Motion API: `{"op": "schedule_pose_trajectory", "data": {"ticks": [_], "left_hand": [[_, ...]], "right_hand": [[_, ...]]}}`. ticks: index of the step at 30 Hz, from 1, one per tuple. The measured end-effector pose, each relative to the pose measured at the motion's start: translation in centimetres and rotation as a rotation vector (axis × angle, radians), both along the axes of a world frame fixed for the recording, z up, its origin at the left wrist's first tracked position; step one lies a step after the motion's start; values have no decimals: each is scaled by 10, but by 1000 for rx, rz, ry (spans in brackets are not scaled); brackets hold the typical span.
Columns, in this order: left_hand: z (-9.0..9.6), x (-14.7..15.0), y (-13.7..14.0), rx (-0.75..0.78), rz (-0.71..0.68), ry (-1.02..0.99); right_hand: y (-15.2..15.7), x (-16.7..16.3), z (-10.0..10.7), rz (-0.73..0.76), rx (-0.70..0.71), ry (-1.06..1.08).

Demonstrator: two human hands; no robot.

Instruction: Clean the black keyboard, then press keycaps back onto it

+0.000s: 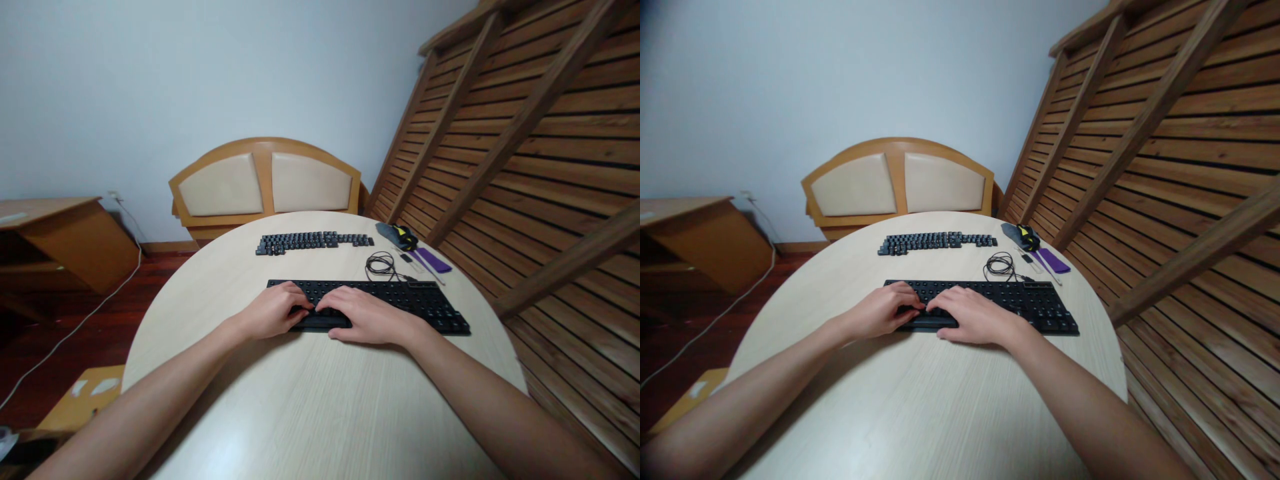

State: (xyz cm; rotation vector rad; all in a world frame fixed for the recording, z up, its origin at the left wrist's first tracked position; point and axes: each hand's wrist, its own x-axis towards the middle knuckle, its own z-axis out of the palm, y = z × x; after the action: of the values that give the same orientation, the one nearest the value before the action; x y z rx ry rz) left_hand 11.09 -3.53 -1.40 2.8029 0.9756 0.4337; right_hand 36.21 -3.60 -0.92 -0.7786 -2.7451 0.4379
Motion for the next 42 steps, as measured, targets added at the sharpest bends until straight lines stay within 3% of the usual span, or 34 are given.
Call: {"op": "schedule_pose_trajectory", "data": {"ticks": [12, 28, 42], "left_hand": [[-3, -2, 4, -74, 101, -45], [-18, -8, 21, -241, 28, -217], [-18, -6, 19, -298, 69, -237]], "right_hand": [[-4, -1, -1, -30, 40, -89], [-4, -6, 0, -46, 49, -87], [-2, -9, -5, -57, 63, -44]]}}
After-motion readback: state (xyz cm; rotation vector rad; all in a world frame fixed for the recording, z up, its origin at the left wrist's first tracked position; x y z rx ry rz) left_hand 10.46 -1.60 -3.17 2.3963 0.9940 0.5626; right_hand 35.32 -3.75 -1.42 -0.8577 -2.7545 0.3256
